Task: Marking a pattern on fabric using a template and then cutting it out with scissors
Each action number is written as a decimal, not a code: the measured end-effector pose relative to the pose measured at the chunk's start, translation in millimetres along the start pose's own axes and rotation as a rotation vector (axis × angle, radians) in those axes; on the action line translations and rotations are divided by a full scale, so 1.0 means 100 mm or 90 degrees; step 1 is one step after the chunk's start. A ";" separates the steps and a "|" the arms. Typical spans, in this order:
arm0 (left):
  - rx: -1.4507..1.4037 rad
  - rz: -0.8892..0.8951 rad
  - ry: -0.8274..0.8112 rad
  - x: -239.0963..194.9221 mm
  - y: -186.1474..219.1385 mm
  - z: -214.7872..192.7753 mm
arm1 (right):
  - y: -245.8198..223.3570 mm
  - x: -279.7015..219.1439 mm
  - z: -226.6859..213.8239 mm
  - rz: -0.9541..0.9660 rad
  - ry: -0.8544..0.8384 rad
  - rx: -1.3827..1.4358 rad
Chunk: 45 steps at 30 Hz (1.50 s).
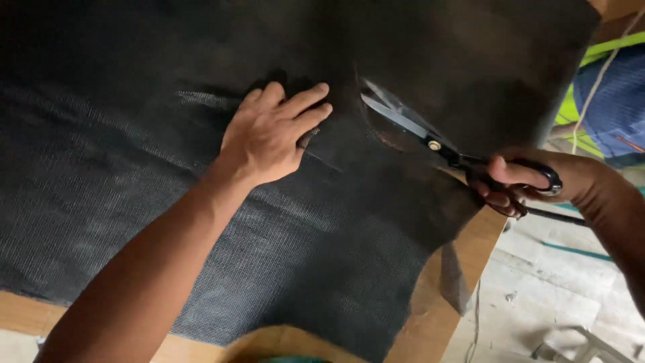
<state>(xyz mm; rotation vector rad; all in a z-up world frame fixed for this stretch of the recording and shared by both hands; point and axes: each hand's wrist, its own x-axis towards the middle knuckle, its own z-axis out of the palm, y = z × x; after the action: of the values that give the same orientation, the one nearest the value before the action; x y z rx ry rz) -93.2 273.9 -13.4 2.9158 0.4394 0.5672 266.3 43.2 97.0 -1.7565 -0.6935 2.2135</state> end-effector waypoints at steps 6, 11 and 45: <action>0.022 -0.012 -0.087 0.02 -0.02 0.05 | -0.26 0.23 -0.13 0.002 -0.042 -0.032; 0.016 -0.020 -0.149 0.05 -0.02 0.02 | -0.22 0.34 -0.30 -0.042 -0.112 -0.028; 0.031 -0.015 -0.180 0.07 -0.05 0.03 | -0.35 0.29 -0.10 0.103 0.182 -0.328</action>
<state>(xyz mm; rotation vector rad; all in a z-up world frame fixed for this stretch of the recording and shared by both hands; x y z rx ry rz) -86.4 280.5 -14.9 2.9676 0.4530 0.1388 264.3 88.5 87.6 -2.3878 -1.1618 1.9232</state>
